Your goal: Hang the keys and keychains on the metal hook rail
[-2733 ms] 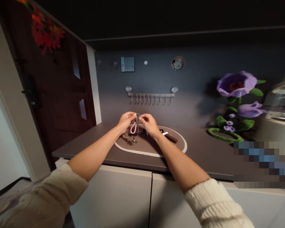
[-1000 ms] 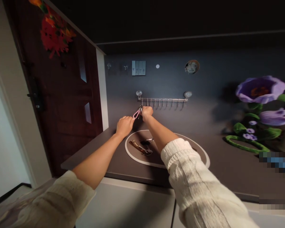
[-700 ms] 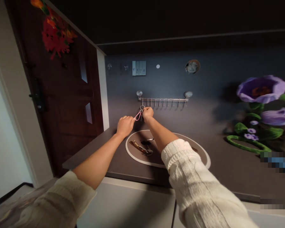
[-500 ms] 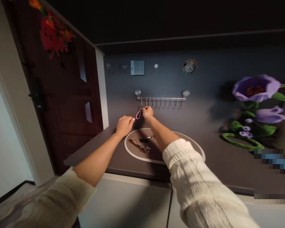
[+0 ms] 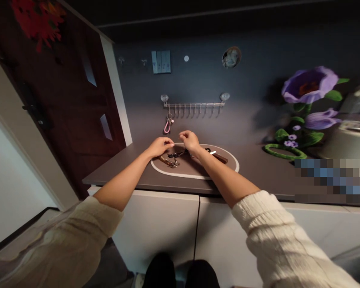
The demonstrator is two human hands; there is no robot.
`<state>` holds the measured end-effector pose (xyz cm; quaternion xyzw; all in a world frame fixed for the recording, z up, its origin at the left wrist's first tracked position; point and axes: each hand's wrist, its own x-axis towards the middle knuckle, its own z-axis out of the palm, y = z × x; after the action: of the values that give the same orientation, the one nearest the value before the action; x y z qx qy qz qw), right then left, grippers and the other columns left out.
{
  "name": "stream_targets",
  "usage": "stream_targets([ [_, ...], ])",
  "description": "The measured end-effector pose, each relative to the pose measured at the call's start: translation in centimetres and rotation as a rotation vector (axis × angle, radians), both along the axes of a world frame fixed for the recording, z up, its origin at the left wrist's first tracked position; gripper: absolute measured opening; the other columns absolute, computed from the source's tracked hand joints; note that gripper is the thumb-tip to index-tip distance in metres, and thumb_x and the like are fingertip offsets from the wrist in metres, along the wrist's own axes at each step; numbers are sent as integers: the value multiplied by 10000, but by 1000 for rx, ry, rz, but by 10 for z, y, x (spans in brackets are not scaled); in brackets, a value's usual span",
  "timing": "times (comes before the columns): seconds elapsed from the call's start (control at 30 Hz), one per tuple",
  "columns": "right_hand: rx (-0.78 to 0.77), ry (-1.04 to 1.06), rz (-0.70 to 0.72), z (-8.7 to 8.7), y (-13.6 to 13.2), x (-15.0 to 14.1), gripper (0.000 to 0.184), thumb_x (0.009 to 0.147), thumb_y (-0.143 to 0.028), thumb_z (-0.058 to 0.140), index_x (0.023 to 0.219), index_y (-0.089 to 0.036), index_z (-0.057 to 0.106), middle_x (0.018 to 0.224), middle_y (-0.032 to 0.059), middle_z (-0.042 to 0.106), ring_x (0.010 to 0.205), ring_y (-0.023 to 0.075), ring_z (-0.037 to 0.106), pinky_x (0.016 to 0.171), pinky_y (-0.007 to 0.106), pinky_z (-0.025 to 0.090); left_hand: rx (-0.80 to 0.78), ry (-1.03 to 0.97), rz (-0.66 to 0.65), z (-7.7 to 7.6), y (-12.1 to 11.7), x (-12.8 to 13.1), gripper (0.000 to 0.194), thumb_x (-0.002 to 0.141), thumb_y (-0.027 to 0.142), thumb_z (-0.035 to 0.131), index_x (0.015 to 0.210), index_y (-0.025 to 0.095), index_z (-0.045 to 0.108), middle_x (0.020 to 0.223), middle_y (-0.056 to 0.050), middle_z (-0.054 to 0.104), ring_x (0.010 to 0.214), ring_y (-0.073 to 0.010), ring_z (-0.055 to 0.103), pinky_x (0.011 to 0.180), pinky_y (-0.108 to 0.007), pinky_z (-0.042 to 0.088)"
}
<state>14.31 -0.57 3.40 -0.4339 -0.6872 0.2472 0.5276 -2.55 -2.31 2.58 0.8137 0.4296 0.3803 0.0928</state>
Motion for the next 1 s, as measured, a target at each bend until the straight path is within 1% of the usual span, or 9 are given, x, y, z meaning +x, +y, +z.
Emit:
stream_targets([
  [0.07, 36, -109, -15, -7, -13, 5, 137, 764, -186, 505, 858, -133, 590, 786, 49, 642, 693, 107, 559, 714, 253, 438, -36, 50, -33, -3, -2, -1, 184, 757, 297, 544, 828, 187, 673, 834, -3, 685, 784, -136, 593, 776, -248, 410],
  [0.17, 94, -334, -62, -13, -27, 11, 163, 787, -191, 487, 880, -137, 609, 791, 52, 657, 713, 121, 572, 735, 260, 425, -58, 135, -50, -4, -5, -4, 181, 762, 286, 540, 827, 188, 678, 830, -2, 689, 787, -135, 596, 775, -248, 398],
  [0.27, 145, -563, -83, -15, -33, 14, 183, 794, -187, 484, 891, -139, 631, 842, 71, 669, 757, 142, 581, 739, 256, 411, -38, 253, -71, -4, -9, -6, 180, 764, 292, 543, 831, 200, 682, 835, 0, 691, 805, -142, 594, 764, -254, 380],
  [0.37, 176, -681, -84, -16, -34, 14, 203, 805, -185, 477, 910, -140, 645, 892, 84, 673, 792, 152, 585, 734, 243, 403, -5, 331, -91, -3, -9, -7, 169, 755, 291, 557, 827, 209, 685, 845, -1, 689, 824, -147, 585, 764, -258, 363],
  [0.5, 176, -738, -111, -17, -30, 14, 219, 807, -186, 480, 934, -135, 651, 914, 91, 674, 812, 156, 586, 740, 238, 397, 20, 344, -76, -3, -7, -6, 139, 746, 270, 569, 787, 203, 684, 845, -2, 684, 832, -144, 576, 783, -258, 353],
  [0.7, 157, -739, -85, -15, -29, 12, 217, 790, -190, 497, 927, -133, 655, 877, 77, 676, 771, 142, 580, 730, 229, 398, 24, 345, -45, -1, -8, -5, 145, 760, 251, 545, 787, 184, 670, 819, -4, 674, 768, -125, 566, 741, -242, 370],
  [1.0, 164, -683, 15, -10, -33, 7, 198, 732, -137, 489, 818, -154, 666, 828, 42, 673, 725, 130, 559, 720, 226, 391, 31, 146, -27, -5, -2, -4, 152, 771, 244, 509, 788, 156, 632, 766, -1, 641, 713, -114, 541, 716, -235, 395],
])
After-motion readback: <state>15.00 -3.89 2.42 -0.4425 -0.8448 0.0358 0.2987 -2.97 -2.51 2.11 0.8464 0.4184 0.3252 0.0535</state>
